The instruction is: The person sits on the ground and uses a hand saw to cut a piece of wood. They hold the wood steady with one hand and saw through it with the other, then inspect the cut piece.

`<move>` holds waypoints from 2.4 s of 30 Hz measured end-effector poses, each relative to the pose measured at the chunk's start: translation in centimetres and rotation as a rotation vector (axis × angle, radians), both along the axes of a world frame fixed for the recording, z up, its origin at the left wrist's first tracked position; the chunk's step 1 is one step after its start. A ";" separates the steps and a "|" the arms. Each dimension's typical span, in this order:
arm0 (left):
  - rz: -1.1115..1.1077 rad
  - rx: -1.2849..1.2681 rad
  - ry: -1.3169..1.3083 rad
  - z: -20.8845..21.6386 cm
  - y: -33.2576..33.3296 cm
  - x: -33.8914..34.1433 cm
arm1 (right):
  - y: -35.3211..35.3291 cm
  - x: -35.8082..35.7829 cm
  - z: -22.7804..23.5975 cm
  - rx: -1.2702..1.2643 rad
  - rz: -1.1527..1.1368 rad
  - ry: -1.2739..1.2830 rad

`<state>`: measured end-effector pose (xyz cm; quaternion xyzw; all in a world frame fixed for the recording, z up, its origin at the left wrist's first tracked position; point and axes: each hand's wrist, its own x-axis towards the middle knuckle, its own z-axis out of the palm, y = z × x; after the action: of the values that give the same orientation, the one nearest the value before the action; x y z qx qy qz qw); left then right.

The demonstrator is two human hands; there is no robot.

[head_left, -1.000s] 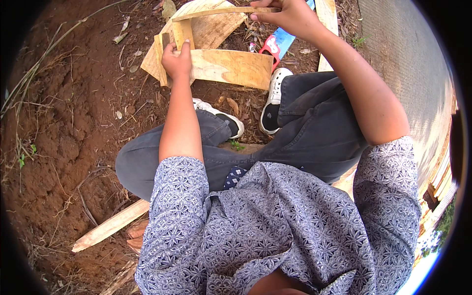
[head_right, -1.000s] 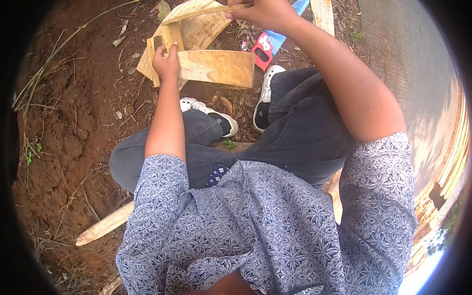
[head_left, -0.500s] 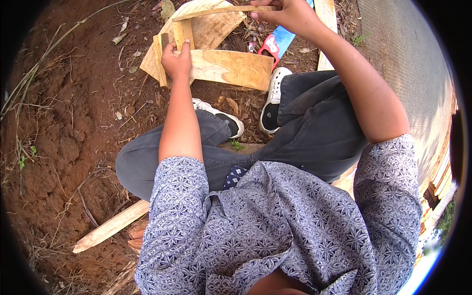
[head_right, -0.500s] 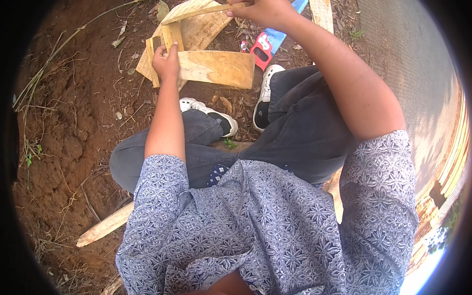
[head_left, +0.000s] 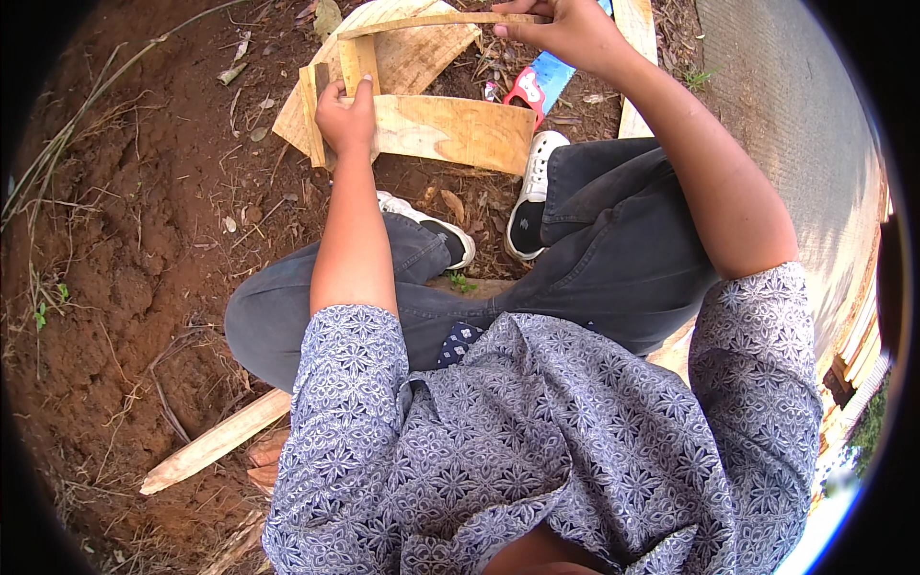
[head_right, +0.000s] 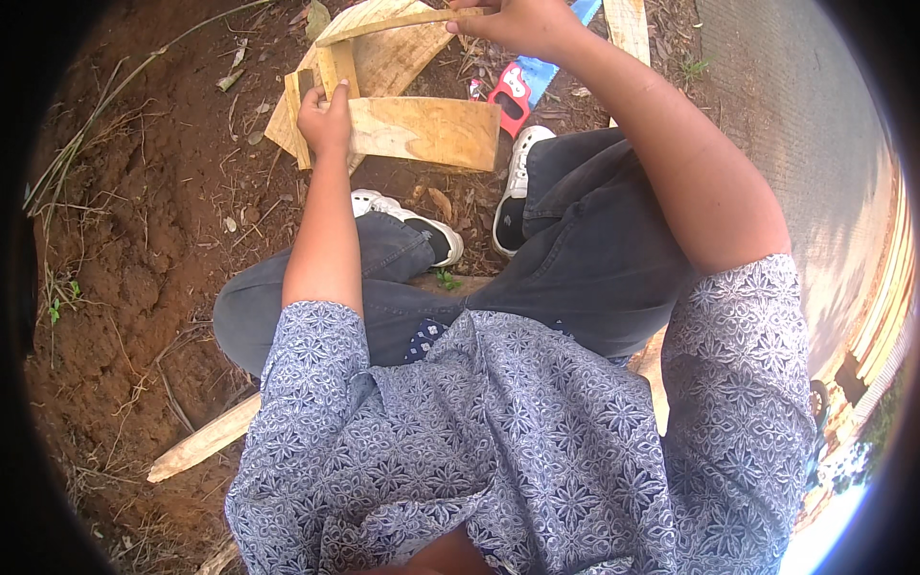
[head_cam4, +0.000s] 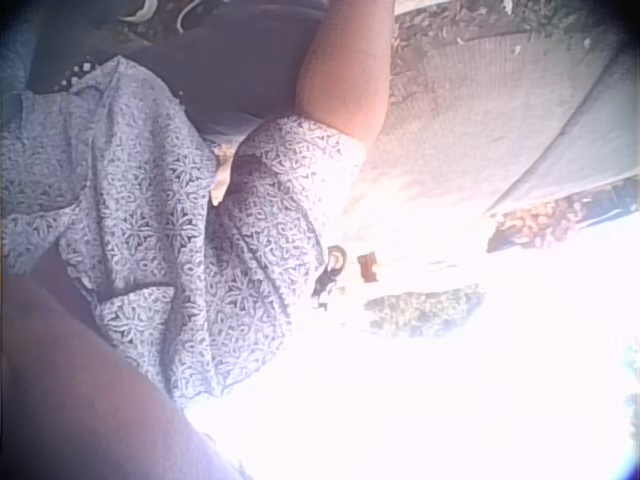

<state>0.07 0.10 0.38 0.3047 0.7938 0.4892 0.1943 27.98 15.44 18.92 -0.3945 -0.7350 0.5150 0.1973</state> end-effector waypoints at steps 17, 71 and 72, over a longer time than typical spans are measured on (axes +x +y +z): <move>-0.023 -0.045 0.034 1.4 0.1 0.4 | -0.2 -0.1 0.1 -0.038 -0.006 0.032; -0.043 -0.597 0.205 5.2 2.6 3.6 | -2.5 31.0 -16.3 -0.435 -0.338 -0.775; -0.050 -0.611 0.188 5.5 2.4 3.4 | -1.8 27.0 -15.6 -0.493 -0.283 -0.568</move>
<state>3.45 2.54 5.88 0.2955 0.9106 0.1932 0.2146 55.00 13.62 3.30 -0.6539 -0.5533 0.5140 -0.0455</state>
